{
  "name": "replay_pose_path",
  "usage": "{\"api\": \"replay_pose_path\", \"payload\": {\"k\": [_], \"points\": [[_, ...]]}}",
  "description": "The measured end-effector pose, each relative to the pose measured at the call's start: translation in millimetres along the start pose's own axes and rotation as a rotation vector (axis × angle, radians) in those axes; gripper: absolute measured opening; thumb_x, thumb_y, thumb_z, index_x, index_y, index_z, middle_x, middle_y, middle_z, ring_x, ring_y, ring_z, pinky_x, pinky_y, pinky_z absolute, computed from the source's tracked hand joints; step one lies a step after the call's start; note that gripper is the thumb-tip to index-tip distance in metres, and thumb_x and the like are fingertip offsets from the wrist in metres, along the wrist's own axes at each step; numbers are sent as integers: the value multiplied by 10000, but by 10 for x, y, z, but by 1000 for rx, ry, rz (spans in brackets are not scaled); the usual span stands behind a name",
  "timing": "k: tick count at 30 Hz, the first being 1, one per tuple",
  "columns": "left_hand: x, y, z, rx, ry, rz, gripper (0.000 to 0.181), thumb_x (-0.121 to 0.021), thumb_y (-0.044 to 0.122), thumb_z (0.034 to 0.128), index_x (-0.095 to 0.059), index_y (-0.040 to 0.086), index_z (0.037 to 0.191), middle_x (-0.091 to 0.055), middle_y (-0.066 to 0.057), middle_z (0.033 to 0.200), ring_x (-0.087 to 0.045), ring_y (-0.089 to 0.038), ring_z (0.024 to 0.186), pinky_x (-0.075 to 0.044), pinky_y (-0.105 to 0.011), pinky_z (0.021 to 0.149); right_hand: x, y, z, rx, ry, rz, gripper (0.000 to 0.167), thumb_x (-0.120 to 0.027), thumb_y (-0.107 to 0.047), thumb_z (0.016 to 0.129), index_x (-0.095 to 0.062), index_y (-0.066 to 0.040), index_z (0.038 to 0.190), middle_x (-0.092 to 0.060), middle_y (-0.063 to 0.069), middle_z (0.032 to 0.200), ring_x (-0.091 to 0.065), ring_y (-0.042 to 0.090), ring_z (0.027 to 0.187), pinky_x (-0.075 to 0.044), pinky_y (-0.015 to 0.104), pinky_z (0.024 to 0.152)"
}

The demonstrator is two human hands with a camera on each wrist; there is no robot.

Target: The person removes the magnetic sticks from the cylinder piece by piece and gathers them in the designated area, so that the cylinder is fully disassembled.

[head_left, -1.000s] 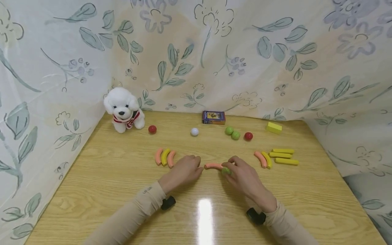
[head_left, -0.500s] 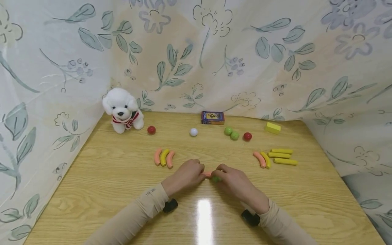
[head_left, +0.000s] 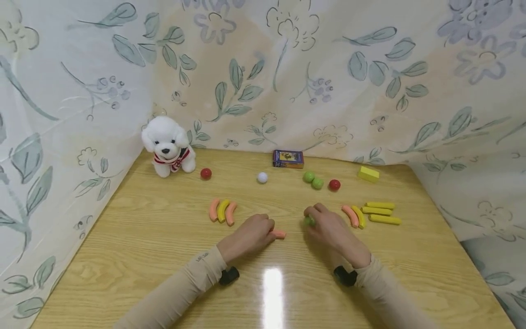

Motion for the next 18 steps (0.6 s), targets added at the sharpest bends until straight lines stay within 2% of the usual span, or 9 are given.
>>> {"api": "replay_pose_path", "payload": {"k": [5, 8, 11, 16, 18], "points": [[-28, 10, 21, -13, 3, 42, 221, -635, 219, 944, -619, 89, 766, -559, 1, 719, -480, -102, 657, -413, -229, 614, 123, 572, 238, -251, 36, -20, 272, -705, -73, 796, -604, -15, 1041, -595, 192, 994, -548, 251, 656, -470, 403, 539], [-55, 14, 25, -10, -5, 60, 212, -646, 221, 936, -616, 95, 769, -562, 5, 716, -492, -104, 663, -426, -237, 626, 149, 796, 327, -329, 48, -47, 273, -688, -69, 808, -594, 11, 1052, -616, 241, 1041, -593, 357, 767, -494, 485, 618], [-66, 13, 24, 4, -10, 63, 203, -658, 222, 927, -612, 100, 770, -556, 10, 724, -481, -96, 662, -419, -230, 620, 113, 927, 395, -365, 42, -69, 279, -702, -69, 805, -584, 8, 1046, -641, 238, 1016, -597, 402, 866, -495, 508, 672], [-37, 13, 16, 22, 5, 76, 223, -666, 233, 923, -599, 105, 754, -543, 11, 721, -454, -86, 648, -399, -220, 607, 10, 1013, 486, -357, 39, -86, 234, -731, -49, 801, -586, -2, 979, -637, 208, 925, -594, 393, 826, -489, 498, 650], [-13, 8, 13, 24, 12, 81, 220, -663, 229, 925, -596, 104, 757, -540, 10, 718, -451, -86, 645, -396, -221, 604, 8, 995, 512, -336, 52, -85, 224, -734, -41, 808, -591, 0, 975, -627, 217, 940, -600, 394, 829, -497, 500, 656]]}}
Point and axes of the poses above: each hand's wrist, its own z-axis towards the middle knuckle, its own x-axis out of the back of the hand, y = z × x, the point moved 6 cm from there along z, towards the middle knuckle
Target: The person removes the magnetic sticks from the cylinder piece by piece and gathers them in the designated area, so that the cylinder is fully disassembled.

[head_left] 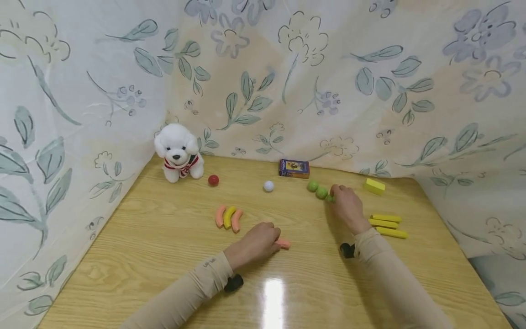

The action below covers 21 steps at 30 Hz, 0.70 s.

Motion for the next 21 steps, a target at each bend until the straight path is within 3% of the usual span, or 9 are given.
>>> {"api": "replay_pose_path", "payload": {"k": [4, 8, 14, 18, 21], "points": [[15, 12, 3, -18, 13, 8, 208, -656, 225, 931, -603, 97, 775, -544, 2, 720, -460, -92, 646, -402, -225, 601, 107, -108, -87, 29, 42, 29, 185, -706, -44, 822, -604, -1, 971, -614, 229, 973, -611, 381, 815, -507, 499, 656], [46, 10, -10, -41, 33, 24, 208, -647, 225, 937, -611, 88, 785, -554, -9, 724, -477, -103, 648, -413, -229, 602, 207, -412, -281, 106, 53, 60, 95, -673, -73, 833, -635, -36, 911, -639, 146, 889, -598, 264, 694, -500, 426, 596], [100, 73, -49, -64, 50, 57, 253, -631, 262, 949, -614, 90, 764, -563, -20, 718, -499, -127, 645, -407, -231, 585, 165, -1001, -714, 305, -108, 165, 79, -709, -163, 861, -686, -116, 920, -661, -14, 799, -561, 74, 659, -444, 225, 570], [93, 216, -128, -134, 64, 91, 300, -611, 315, 959, -613, 105, 743, -560, -7, 702, -517, -133, 637, -413, -227, 570, 139, -1134, -883, 292, -171, 183, 80, -713, -172, 862, -697, -140, 933, -641, -66, 756, -548, 37, 652, -416, 193, 564], [69, 325, -203, -193, 77, 123, 297, -629, 320, 942, -606, 119, 725, -554, 2, 683, -532, -141, 628, -422, -233, 570, 155, -1120, -912, 262, -153, 163, 79, -716, -139, 849, -696, -140, 926, -636, -70, 744, -553, 41, 651, -425, 209, 566]]}}
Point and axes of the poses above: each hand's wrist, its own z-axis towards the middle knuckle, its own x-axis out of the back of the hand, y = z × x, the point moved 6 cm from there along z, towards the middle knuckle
